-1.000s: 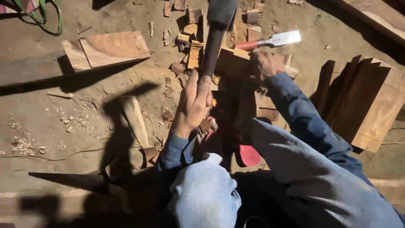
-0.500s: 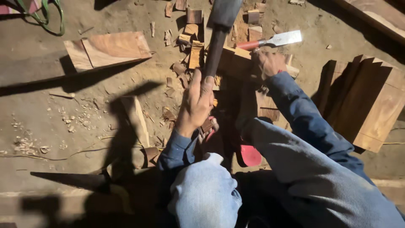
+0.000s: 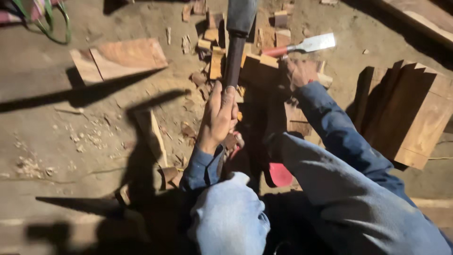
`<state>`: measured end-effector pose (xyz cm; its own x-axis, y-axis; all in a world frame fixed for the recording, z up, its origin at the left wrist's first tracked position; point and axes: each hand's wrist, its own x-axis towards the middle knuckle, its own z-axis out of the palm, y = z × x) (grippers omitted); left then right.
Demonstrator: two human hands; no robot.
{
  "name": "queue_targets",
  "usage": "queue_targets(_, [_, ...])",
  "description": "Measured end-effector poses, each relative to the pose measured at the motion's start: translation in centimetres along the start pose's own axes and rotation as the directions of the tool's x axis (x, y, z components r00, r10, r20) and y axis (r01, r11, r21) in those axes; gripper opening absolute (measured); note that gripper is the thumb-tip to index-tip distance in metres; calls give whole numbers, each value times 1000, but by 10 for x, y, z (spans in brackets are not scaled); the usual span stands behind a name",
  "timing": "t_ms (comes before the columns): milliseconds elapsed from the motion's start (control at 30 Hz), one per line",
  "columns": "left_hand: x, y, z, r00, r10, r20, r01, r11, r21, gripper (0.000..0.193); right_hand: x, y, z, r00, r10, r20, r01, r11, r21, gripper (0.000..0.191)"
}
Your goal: The person carves a rectangular wooden block using a chisel and a mallet. They hold the chisel with one hand and strike it with the mallet in the other, removing wood shavings. The person occasionally repositions the block and clears debris from the work area.
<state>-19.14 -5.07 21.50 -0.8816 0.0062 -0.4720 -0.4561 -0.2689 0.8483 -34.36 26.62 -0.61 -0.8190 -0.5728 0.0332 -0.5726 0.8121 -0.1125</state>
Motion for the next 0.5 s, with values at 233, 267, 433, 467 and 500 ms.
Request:
queue_targets(233, [0,-14,9,991,-131,32,129,989,72,26,-2,-3,0,998,24,56,-25,1000,6,51])
queue_targets(267, [0,-24,11,982,-186,17,185,980,68,24,0,-1,1,992,55,116,-55,998,-1,50])
queue_targets(433, [-4,-63,2,993,-93,-74,99,991,86,33,16,6,-8,919,200,340,-272,945,179,56])
queue_targets(467, [-10,-65,-7,994,-66,-87,75,992,105,33,25,4,-11,944,78,320,-114,989,94,75])
queue_targets(500, [-14,-64,-14,996,-26,-85,37,990,136,33,30,4,-17,982,-9,191,-6,997,80,80])
